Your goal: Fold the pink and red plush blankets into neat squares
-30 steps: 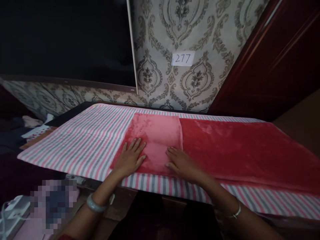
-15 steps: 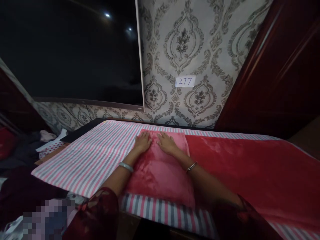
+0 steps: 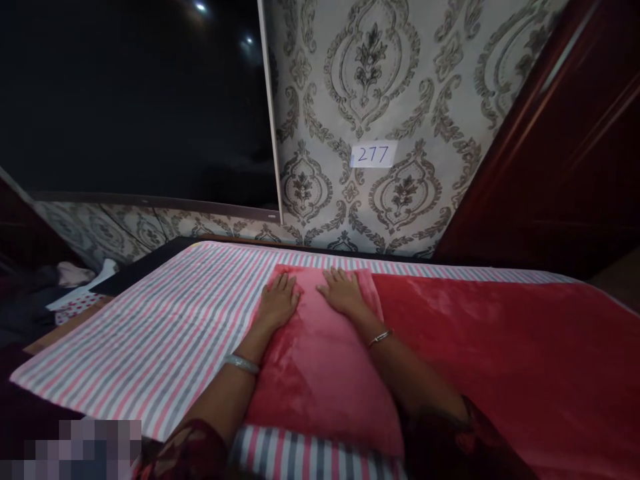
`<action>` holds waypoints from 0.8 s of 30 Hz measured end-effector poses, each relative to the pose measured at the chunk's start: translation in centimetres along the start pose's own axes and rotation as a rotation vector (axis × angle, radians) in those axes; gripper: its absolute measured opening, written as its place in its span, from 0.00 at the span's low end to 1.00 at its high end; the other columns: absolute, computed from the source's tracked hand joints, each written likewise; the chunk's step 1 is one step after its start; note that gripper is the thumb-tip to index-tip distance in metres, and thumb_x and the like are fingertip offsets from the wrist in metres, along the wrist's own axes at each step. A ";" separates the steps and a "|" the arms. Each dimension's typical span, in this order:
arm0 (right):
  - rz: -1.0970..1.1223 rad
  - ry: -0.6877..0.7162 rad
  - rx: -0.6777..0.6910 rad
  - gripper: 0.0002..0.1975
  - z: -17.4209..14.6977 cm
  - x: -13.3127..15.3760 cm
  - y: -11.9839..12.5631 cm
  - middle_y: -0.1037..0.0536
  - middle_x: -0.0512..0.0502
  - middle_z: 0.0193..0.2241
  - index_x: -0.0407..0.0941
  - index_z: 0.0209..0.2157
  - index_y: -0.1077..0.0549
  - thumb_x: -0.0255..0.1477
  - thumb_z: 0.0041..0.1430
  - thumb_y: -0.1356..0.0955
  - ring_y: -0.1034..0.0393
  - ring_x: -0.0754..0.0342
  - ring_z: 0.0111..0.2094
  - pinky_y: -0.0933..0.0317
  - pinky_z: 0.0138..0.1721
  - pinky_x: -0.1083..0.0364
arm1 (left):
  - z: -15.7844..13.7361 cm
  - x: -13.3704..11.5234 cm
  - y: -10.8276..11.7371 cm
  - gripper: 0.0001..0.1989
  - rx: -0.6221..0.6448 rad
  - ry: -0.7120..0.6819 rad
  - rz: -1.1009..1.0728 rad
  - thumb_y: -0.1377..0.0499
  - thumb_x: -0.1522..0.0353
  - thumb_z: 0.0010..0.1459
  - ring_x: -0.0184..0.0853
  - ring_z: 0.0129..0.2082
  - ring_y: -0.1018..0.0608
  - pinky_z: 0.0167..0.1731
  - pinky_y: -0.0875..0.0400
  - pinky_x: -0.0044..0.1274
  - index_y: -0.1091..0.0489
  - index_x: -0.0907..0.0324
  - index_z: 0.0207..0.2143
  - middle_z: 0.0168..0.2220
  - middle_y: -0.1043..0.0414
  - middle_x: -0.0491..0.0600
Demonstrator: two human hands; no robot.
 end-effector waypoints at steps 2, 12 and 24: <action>-0.039 -0.071 -0.013 0.35 -0.6 -2.6 0.4 0.53 0.36 0.74 0.42 0.73 0.49 0.47 0.73 0.47 0.63 0.43 0.74 0.69 0.70 0.36 | 0.0 0.0 -0.1 0.28 0.005 -0.005 -0.010 0.56 0.63 0.71 0.47 0.71 0.43 0.63 0.38 0.48 0.42 0.61 0.69 0.71 0.45 0.59; -0.114 -0.182 -0.067 0.34 -4.9 -3.9 3.5 0.57 0.35 0.74 0.39 0.72 0.50 0.43 0.73 0.46 0.68 0.41 0.74 0.66 0.70 0.34 | 0.0 -0.6 0.3 0.28 0.042 -0.002 -0.052 0.56 0.63 0.71 0.45 0.72 0.45 0.65 0.40 0.48 0.44 0.63 0.70 0.72 0.48 0.59; -0.110 0.065 -0.023 0.34 -12.1 -0.5 -0.6 0.55 0.39 0.74 0.45 0.73 0.48 0.45 0.72 0.43 0.63 0.43 0.74 0.64 0.70 0.37 | -0.3 -0.8 0.9 0.28 0.005 -0.007 -0.027 0.57 0.62 0.72 0.45 0.72 0.45 0.65 0.39 0.43 0.42 0.62 0.69 0.72 0.47 0.59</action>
Point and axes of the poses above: each hand's wrist, its own z-axis towards the middle knuckle, its own y-axis out of the back of the hand, x = y × z, the point moved 8 cm from there along z, towards the middle knuckle
